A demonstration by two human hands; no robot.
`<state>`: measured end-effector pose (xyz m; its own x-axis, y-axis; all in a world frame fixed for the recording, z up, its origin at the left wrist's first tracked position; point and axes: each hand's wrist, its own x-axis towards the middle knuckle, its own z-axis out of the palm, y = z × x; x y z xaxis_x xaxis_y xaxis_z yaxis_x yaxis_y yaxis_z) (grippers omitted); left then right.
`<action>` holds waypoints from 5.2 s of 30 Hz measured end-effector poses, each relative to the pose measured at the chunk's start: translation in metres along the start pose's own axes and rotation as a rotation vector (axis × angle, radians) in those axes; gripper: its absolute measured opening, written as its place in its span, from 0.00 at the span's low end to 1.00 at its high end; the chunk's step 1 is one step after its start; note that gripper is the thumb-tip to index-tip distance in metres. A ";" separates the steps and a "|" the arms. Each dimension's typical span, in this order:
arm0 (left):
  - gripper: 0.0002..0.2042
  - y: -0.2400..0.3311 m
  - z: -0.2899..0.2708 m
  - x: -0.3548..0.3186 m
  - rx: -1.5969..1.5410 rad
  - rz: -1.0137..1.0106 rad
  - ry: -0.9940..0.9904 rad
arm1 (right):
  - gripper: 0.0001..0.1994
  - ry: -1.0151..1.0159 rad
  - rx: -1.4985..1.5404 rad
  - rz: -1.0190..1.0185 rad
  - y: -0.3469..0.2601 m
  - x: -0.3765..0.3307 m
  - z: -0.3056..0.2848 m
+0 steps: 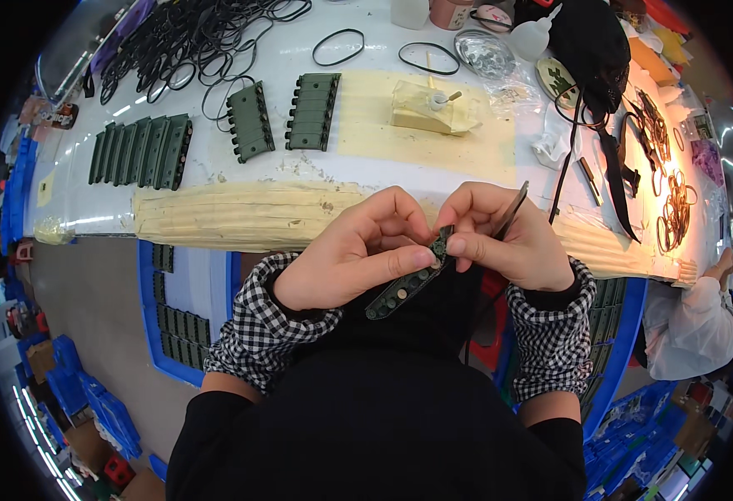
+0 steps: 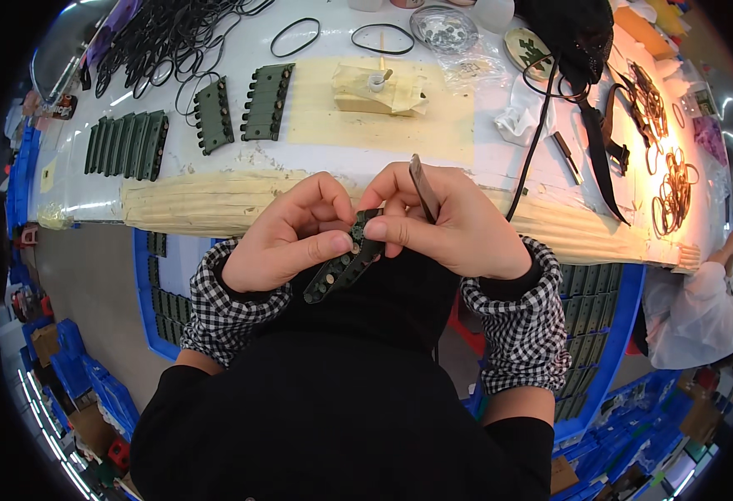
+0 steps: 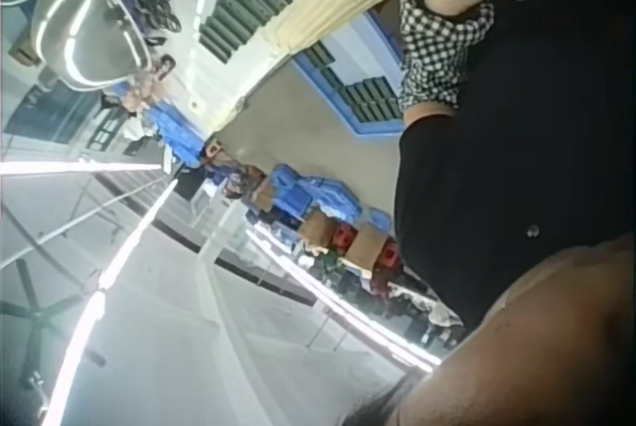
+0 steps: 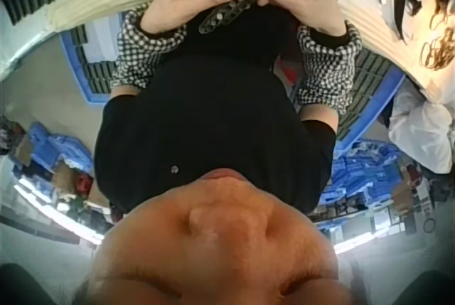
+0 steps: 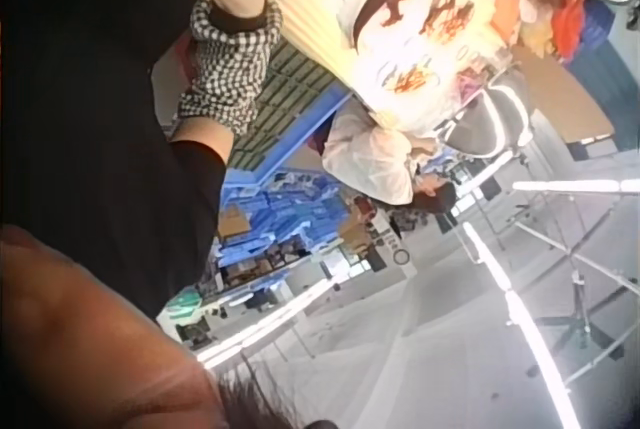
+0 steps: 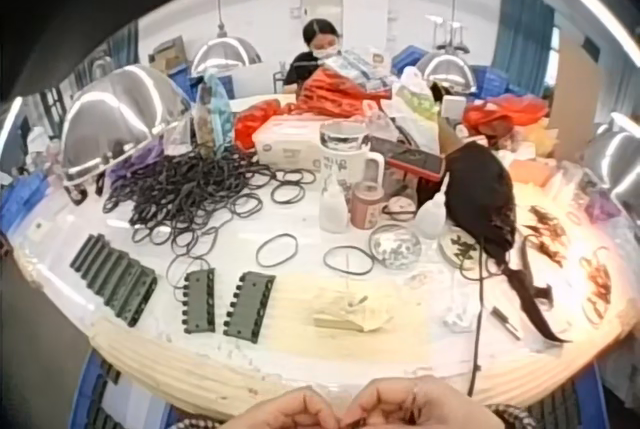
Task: Assembling small green plastic components using tweezers and a metal pick on a factory workbench.
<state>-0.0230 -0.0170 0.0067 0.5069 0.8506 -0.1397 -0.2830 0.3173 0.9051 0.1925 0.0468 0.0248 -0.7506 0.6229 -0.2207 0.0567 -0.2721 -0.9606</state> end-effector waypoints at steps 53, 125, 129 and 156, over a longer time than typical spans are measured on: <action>0.12 -0.018 0.013 0.019 1.347 0.742 0.632 | 0.08 0.390 -0.660 -0.446 -0.003 -0.012 0.017; 0.13 0.031 -0.022 0.048 1.330 0.872 0.757 | 0.07 0.538 -0.122 -0.471 -0.024 0.060 0.011; 0.13 0.031 -0.022 0.048 1.340 0.871 0.754 | 0.06 0.576 -0.127 -0.473 -0.024 0.060 0.011; 0.13 0.031 -0.018 0.047 1.365 0.869 0.760 | 0.06 0.557 -0.180 -0.513 -0.021 0.058 0.014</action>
<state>-0.0228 0.0402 0.0205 0.0334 0.6802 0.7323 0.7694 -0.4851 0.4155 0.1383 0.0784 0.0340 -0.2729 0.9284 0.2523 -0.0664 0.2435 -0.9676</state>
